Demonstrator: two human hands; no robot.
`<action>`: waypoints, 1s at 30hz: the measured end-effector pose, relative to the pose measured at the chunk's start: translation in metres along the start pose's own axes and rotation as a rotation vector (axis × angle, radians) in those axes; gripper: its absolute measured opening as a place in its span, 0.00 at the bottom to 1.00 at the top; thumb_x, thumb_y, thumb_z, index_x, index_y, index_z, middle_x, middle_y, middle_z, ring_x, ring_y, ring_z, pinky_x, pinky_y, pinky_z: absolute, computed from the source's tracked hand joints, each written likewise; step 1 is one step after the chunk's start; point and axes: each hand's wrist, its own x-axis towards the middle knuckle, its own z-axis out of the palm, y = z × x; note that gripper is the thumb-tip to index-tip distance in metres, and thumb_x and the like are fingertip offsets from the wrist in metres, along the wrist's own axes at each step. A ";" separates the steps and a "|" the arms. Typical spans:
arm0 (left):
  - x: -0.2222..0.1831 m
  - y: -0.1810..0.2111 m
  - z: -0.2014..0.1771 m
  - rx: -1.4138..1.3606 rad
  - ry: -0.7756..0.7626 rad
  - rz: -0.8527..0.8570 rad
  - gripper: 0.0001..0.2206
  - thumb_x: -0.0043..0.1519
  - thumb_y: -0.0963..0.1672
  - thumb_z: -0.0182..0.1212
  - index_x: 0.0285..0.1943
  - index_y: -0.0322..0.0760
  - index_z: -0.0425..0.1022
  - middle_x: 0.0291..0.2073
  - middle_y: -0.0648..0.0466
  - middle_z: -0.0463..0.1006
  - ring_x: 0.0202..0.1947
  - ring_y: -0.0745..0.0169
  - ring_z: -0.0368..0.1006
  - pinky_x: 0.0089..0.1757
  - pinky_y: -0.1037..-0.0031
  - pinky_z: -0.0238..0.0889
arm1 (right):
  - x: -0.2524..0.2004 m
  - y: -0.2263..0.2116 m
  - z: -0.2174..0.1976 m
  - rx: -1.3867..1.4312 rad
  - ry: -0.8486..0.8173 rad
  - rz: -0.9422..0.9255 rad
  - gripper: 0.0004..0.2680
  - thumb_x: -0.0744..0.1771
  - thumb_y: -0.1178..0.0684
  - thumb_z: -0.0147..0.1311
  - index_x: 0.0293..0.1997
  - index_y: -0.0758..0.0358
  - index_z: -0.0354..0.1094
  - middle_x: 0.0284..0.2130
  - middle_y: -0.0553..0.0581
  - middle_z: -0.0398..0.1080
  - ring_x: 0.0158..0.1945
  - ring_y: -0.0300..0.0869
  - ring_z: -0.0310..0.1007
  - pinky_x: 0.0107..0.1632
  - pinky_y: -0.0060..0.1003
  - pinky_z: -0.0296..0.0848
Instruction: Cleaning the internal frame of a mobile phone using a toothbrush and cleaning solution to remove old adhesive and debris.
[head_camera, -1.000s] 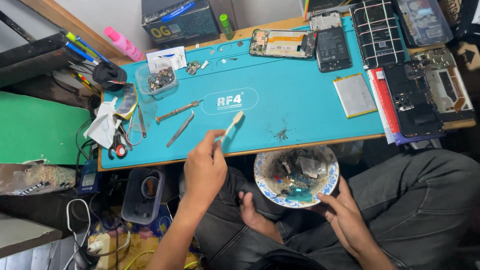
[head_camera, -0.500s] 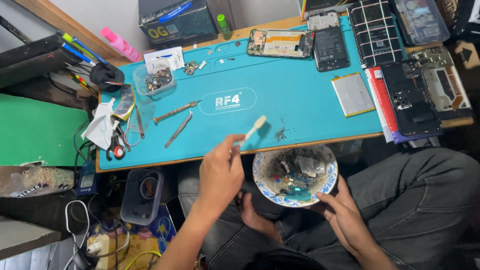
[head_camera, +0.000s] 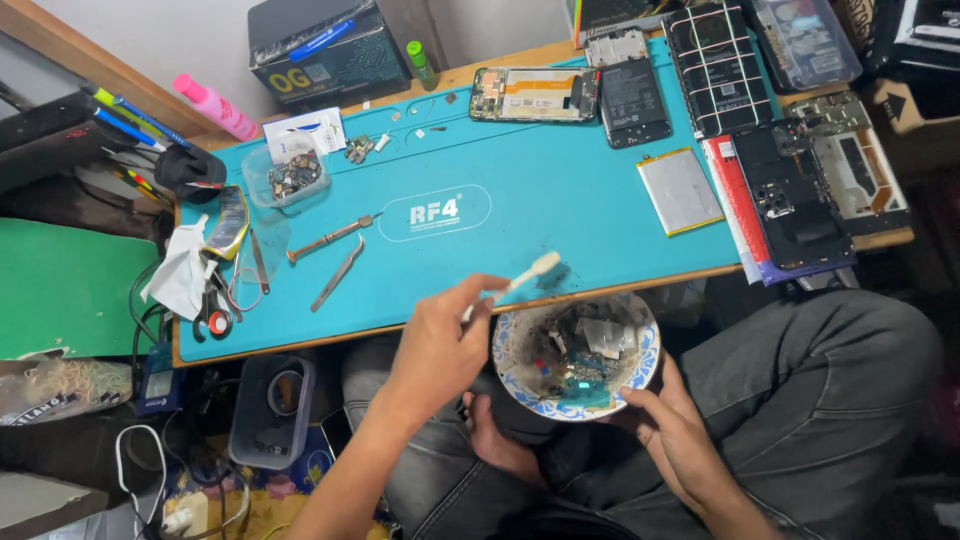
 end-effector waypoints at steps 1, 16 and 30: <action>0.008 -0.006 0.000 0.038 0.097 0.056 0.13 0.63 0.39 0.58 0.53 0.42 0.84 0.20 0.51 0.80 0.15 0.59 0.67 0.24 0.64 0.61 | 0.000 0.002 -0.001 -0.009 -0.020 -0.023 0.31 0.67 0.64 0.44 0.84 0.56 0.44 0.65 0.70 0.67 0.57 0.54 0.72 0.54 0.50 0.75; 0.048 0.002 -0.017 0.055 -0.152 0.064 0.15 0.64 0.39 0.56 0.53 0.42 0.87 0.21 0.55 0.74 0.20 0.66 0.62 0.27 0.69 0.57 | 0.000 0.003 -0.005 0.046 -0.065 -0.046 0.31 0.66 0.64 0.43 0.84 0.55 0.44 0.64 0.70 0.68 0.56 0.53 0.73 0.53 0.49 0.74; 0.023 -0.004 -0.020 0.062 -0.144 0.069 0.15 0.62 0.39 0.58 0.53 0.45 0.87 0.17 0.54 0.74 0.17 0.64 0.61 0.25 0.68 0.56 | -0.001 0.008 -0.008 0.033 -0.056 -0.041 0.31 0.66 0.64 0.44 0.84 0.57 0.43 0.64 0.71 0.68 0.56 0.54 0.73 0.53 0.49 0.76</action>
